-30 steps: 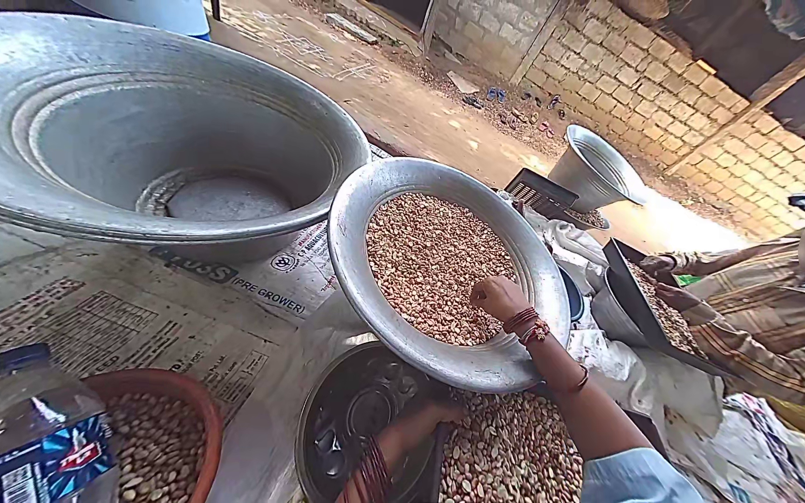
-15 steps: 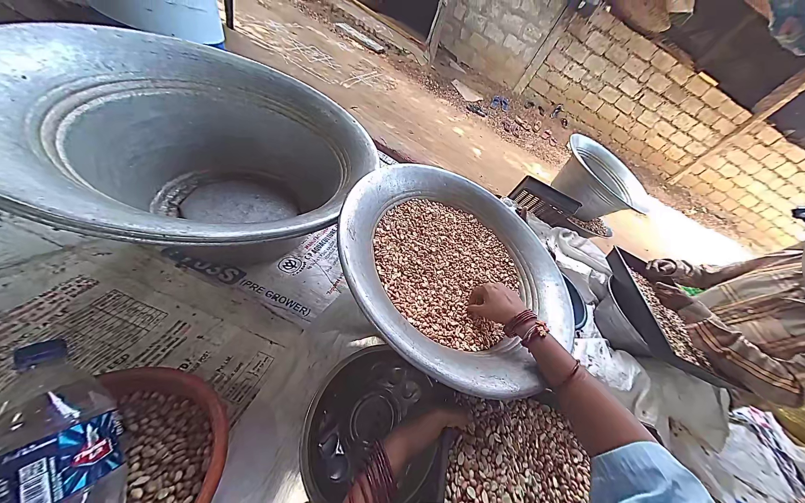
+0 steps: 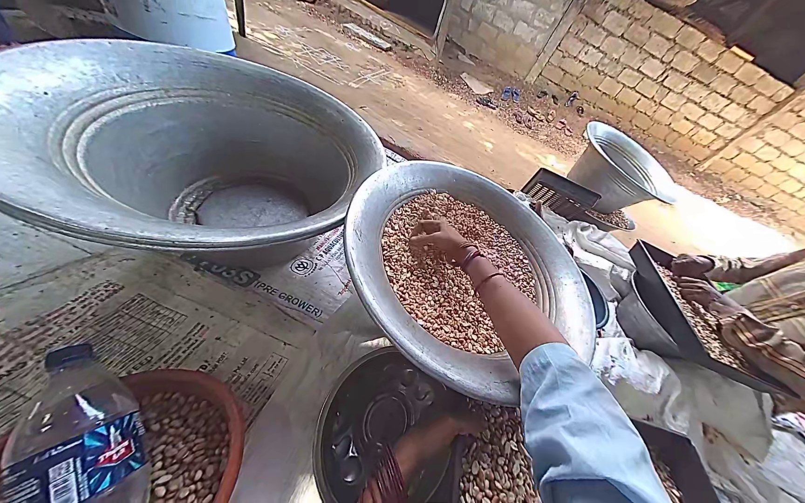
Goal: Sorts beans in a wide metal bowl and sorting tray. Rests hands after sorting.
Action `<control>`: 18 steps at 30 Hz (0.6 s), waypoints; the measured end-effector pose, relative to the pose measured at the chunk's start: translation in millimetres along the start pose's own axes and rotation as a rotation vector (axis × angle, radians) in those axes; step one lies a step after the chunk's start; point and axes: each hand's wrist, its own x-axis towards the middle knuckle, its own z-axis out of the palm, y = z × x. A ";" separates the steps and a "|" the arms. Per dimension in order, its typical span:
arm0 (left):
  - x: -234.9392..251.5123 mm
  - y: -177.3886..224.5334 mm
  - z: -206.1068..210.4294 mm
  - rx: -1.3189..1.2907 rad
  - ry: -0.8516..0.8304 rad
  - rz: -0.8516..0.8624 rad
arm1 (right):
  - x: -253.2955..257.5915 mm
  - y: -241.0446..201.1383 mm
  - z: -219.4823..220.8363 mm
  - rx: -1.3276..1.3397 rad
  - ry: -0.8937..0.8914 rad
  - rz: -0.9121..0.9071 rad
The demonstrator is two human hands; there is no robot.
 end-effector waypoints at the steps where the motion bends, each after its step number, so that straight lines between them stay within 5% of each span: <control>1: -0.6 0.5 -0.1 0.012 0.002 0.009 | -5.6 -8.3 9.7 -0.015 -0.103 -0.052; 6: 6.1 -0.8 -2.2 0.091 -0.035 -0.012 | -74.7 -32.5 -6.8 -0.298 -0.654 -0.178; 10: 2.4 0.5 1.3 0.051 0.001 -0.002 | -117.7 -14.4 -59.5 -0.697 -0.845 0.015; 14: 0.2 2.0 2.6 0.046 -0.004 0.011 | -113.6 -2.5 -106.0 -0.917 -0.548 0.205; 18: 6.4 -2.3 -0.6 0.078 -0.039 0.000 | -89.7 2.0 -101.9 -0.140 0.081 0.184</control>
